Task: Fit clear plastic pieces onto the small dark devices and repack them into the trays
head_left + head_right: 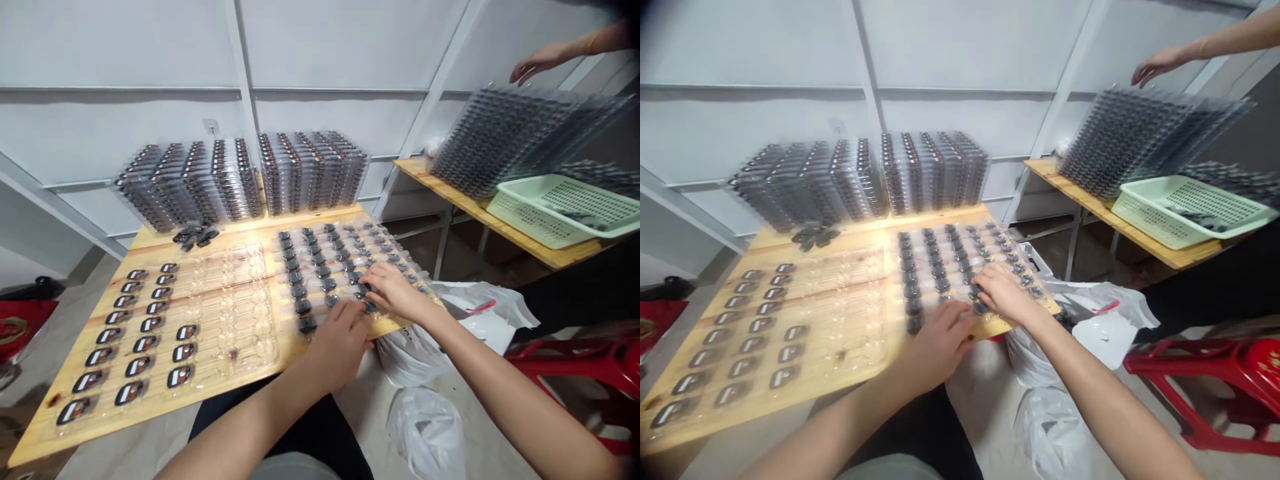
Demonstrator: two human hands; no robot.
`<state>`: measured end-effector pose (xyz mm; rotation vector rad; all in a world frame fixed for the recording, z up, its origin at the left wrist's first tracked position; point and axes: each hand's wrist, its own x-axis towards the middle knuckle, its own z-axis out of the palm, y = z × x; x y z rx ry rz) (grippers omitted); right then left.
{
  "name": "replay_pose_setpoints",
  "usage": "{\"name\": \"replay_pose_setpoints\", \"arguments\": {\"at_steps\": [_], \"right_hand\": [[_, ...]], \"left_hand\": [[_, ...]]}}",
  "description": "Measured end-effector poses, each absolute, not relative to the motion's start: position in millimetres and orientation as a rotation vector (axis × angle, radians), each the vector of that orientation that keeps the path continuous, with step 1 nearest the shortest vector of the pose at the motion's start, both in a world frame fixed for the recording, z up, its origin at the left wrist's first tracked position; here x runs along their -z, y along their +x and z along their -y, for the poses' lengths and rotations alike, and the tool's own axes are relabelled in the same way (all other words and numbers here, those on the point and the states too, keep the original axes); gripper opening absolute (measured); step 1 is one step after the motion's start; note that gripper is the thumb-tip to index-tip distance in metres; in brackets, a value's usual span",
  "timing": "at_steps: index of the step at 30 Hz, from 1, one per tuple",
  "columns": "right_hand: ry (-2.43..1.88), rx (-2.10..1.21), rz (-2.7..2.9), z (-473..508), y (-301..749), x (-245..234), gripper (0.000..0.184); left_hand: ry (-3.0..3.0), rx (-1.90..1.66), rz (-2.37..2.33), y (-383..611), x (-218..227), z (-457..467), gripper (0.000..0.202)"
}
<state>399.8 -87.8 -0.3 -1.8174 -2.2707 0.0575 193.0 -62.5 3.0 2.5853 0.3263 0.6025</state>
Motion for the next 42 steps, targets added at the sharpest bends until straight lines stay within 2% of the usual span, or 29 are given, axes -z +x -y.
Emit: {"name": "replay_pose_setpoints", "arguments": {"at_steps": [5, 13, 22, 26, 29, 32, 36, 42], "right_hand": [[-1.869, -0.068, 2.224, 86.6, 401.4, 7.1, 0.021], [-2.123, -0.199, 2.044, 83.8, 395.9, 8.5, 0.022], [-1.918, 0.038, 2.189, 93.8, 400.8, 18.7, 0.021], [-1.657, 0.236, 2.218, 90.6, 394.7, -2.8, 0.021], [-1.587, 0.304, 2.125, 80.0, 348.1, -31.1, 0.023], [-1.430, 0.122, 2.139, 55.4, 268.2, -41.0, 0.018], [-1.244, -0.115, 2.248, 5.4, 161.0, -16.6, 0.012], [-1.520, -0.289, 2.362, -39.1, 81.5, 13.1, 0.023]], "left_hand": [[2.821, -0.466, -0.432, 218.6, 11.8, 53.4, 0.045], [2.920, -0.352, -0.444, 224.2, 7.5, 51.6, 0.046], [2.938, -0.637, -0.403, 222.5, 17.6, 54.9, 0.047], [2.878, -0.826, -0.349, 191.9, 7.9, 58.7, 0.040], [2.743, -0.915, -0.319, 146.5, 0.0, 68.6, 0.037], [2.570, -0.950, -0.353, 88.4, -6.4, 78.5, 0.026], [2.340, -1.013, -0.525, 16.4, -10.9, 82.4, 0.016], [2.102, -1.162, -0.724, -50.4, -2.9, 78.8, 0.018]]}}
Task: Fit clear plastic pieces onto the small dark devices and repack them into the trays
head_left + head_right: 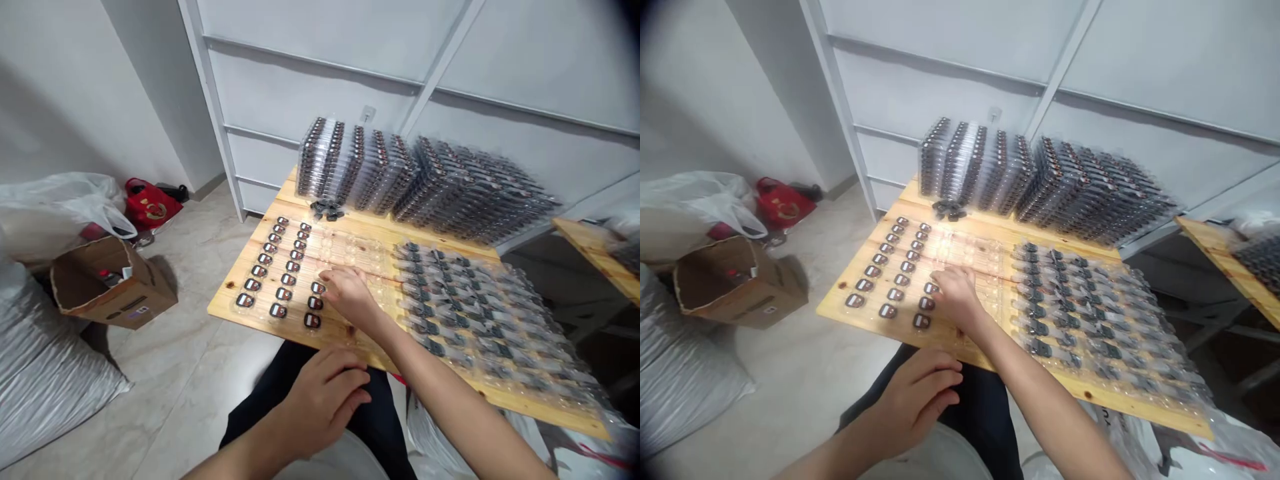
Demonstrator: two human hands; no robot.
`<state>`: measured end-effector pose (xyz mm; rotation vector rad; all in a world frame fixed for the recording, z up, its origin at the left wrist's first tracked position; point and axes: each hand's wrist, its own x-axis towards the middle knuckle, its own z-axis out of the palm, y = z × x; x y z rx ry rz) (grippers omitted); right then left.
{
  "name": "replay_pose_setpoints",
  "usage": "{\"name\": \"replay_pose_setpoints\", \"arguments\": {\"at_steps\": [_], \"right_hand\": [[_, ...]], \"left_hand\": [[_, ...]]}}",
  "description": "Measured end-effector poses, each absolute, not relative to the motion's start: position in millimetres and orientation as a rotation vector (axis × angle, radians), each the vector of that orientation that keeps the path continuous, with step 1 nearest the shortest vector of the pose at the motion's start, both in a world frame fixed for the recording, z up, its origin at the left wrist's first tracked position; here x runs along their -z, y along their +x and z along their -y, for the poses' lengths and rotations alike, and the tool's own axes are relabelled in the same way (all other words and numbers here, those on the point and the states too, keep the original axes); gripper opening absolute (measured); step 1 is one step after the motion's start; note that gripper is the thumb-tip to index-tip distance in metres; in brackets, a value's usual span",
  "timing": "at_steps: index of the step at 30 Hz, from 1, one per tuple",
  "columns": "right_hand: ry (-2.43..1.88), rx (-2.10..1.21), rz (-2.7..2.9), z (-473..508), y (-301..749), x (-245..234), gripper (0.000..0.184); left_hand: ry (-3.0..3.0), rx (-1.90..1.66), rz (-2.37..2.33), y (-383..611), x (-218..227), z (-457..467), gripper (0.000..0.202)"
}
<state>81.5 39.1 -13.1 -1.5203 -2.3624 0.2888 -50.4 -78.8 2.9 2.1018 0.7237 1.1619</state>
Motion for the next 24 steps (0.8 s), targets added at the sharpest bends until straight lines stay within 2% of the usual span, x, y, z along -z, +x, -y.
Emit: {"name": "replay_pose_setpoints", "arguments": {"at_steps": [12, 24], "right_hand": [[-1.744, -0.249, 2.420, -46.2, 57.7, 19.7, 0.027], [-1.697, -0.172, 2.434, -44.4, 54.4, 24.6, 0.030]], "left_hand": [[1.973, -1.290, -0.778, -88.4, 10.7, 64.9, 0.022], [1.955, -1.311, -0.930, -99.6, 15.3, 54.9, 0.018]]}}
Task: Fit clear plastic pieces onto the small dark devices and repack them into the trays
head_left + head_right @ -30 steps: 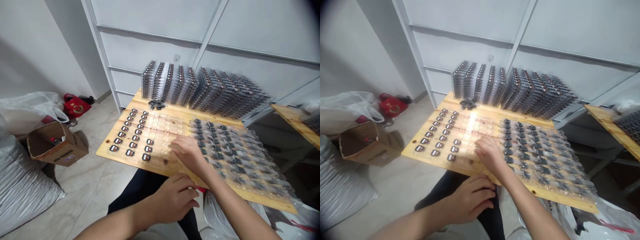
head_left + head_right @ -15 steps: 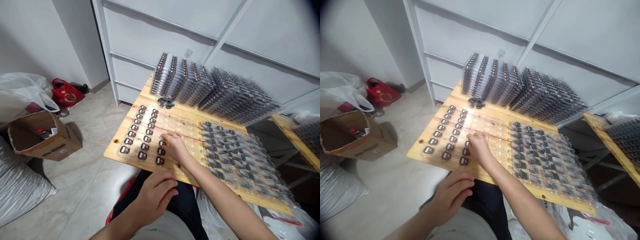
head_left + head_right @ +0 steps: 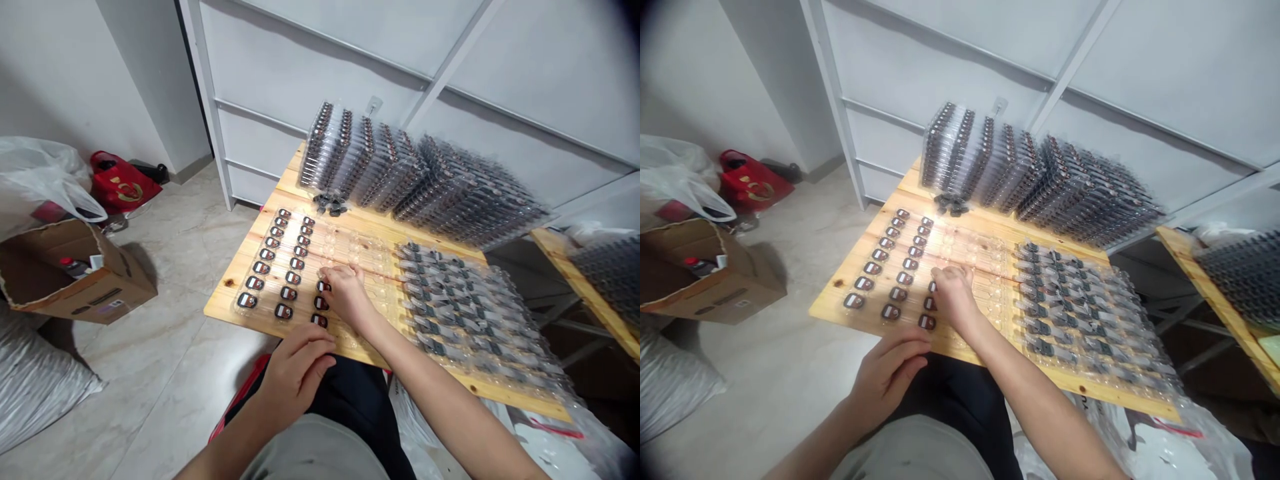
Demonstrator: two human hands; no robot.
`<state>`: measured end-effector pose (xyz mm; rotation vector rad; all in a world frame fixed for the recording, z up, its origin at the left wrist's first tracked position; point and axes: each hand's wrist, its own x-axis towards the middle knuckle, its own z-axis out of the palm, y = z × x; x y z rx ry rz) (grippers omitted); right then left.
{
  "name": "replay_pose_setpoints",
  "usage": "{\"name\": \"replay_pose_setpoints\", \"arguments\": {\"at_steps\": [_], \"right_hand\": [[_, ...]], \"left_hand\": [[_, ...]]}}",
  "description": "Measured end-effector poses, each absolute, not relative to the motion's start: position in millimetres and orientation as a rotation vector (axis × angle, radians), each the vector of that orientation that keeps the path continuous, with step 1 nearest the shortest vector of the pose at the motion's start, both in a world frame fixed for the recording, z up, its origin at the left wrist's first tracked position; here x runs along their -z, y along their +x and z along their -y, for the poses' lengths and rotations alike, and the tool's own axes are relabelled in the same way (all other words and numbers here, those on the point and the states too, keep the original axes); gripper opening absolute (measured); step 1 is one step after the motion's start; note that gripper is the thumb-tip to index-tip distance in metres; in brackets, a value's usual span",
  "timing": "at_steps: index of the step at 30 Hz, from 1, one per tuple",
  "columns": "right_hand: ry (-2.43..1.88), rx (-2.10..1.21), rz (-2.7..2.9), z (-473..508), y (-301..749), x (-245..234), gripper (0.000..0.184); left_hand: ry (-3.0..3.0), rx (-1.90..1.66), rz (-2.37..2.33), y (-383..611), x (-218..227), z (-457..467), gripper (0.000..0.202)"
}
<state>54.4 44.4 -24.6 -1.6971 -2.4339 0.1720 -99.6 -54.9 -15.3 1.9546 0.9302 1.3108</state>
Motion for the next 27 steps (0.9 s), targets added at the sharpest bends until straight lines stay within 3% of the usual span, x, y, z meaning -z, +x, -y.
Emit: {"name": "replay_pose_setpoints", "arguments": {"at_steps": [4, 8, 14, 24, 27], "right_hand": [[-1.684, -0.183, 2.430, -46.6, 56.1, 23.4, 0.033], [-1.599, -0.233, 2.394, -44.9, 60.4, 3.0, 0.038], [-1.442, -0.385, 2.354, -36.0, 60.9, -46.4, 0.044], [-1.330, -0.514, 2.351, -32.3, 50.6, -72.1, 0.039], [-1.174, -0.687, 2.366, -51.2, 62.3, -73.0, 0.035]], "left_hand": [[1.870, -1.336, -1.020, -101.1, 16.1, 50.3, 0.019], [1.338, -1.332, -1.101, -93.8, 19.6, 40.4, 0.021], [0.443, -1.320, -0.634, -63.1, 15.6, 15.1, 0.029], [0.215, -1.372, -0.461, -48.4, 4.1, 3.6, 0.021], [0.182, -1.383, -0.491, -53.4, 3.3, 0.4, 0.022]]}}
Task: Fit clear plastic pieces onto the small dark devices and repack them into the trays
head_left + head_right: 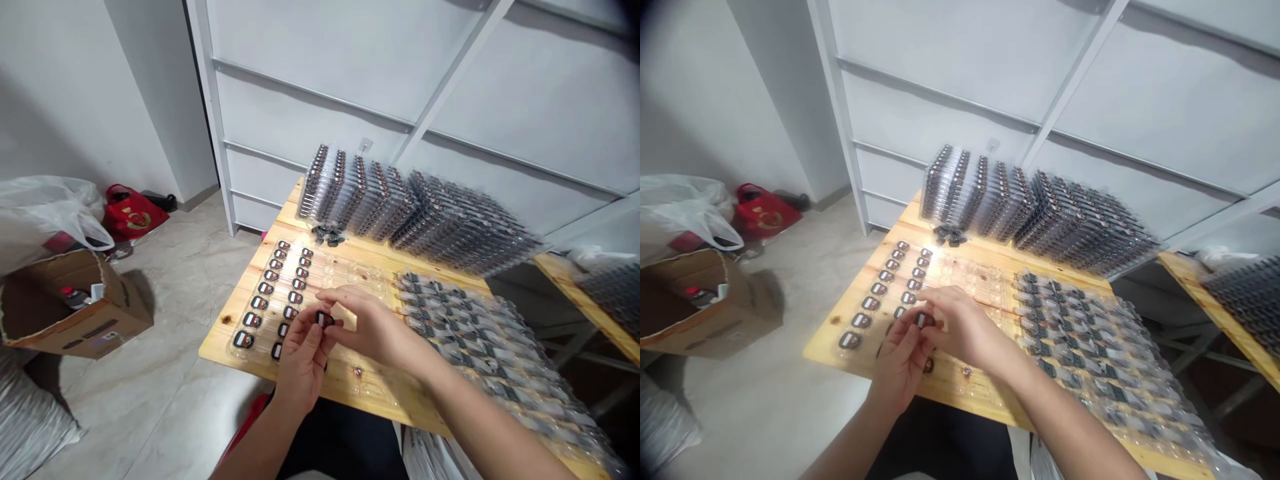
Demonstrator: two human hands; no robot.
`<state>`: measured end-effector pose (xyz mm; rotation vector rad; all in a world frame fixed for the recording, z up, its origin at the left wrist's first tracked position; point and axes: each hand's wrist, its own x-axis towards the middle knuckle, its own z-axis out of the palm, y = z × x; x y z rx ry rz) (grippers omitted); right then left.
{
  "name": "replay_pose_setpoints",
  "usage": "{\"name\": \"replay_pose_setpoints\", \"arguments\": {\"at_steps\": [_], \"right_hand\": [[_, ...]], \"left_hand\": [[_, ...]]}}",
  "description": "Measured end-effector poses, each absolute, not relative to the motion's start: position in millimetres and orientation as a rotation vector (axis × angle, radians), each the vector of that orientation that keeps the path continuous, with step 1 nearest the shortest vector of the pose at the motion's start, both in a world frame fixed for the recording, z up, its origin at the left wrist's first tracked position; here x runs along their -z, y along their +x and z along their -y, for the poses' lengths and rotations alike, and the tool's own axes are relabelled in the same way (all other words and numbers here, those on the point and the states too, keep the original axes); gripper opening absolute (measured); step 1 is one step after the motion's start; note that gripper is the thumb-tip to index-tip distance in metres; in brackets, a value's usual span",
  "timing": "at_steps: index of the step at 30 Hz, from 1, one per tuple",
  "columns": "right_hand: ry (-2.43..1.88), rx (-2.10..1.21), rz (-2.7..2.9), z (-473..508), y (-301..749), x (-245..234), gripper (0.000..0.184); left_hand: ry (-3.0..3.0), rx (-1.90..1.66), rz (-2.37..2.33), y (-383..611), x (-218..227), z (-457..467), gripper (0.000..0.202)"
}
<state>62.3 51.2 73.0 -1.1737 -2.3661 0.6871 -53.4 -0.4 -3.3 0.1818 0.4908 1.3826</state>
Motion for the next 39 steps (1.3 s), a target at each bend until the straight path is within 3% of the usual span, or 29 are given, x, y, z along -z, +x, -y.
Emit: {"name": "replay_pose_setpoints", "arguments": {"at_steps": [3, 5, 7, 13, 20, 31, 39], "right_hand": [[-1.336, -0.664, 2.349, -97.5, 80.7, -60.0, 0.020], [-1.595, -0.292, 2.388, -138.4, 90.4, -44.4, 0.020], [-1.647, -0.187, 2.408, -178.3, 95.2, -27.6, 0.023], [-1.706, -0.025, 2.466, -249.3, 95.6, 8.5, 0.022], [-1.796, 0.037, 2.509, -265.4, 103.6, 27.2, 0.016], [-1.836, -0.225, 2.270, -246.9, 99.9, 11.5, 0.018], [-1.520, -0.895, 2.073, -158.0, 96.3, -53.2, 0.037]], "left_hand": [[0.157, -1.375, -0.510, -60.0, 1.8, -1.3, 0.021], [0.162, -1.367, -0.519, -63.8, 0.5, -1.4, 0.021], [0.159, -1.360, -0.540, -66.5, -0.9, -1.2, 0.022], [0.084, -1.325, -0.608, -70.2, -6.1, -3.2, 0.027], [0.013, -1.315, -0.668, -69.6, -7.3, -9.9, 0.034], [0.008, -1.314, -0.592, -62.2, 1.0, -7.8, 0.034], [0.151, -1.373, -0.499, -57.9, -3.9, -22.2, 0.030]]}}
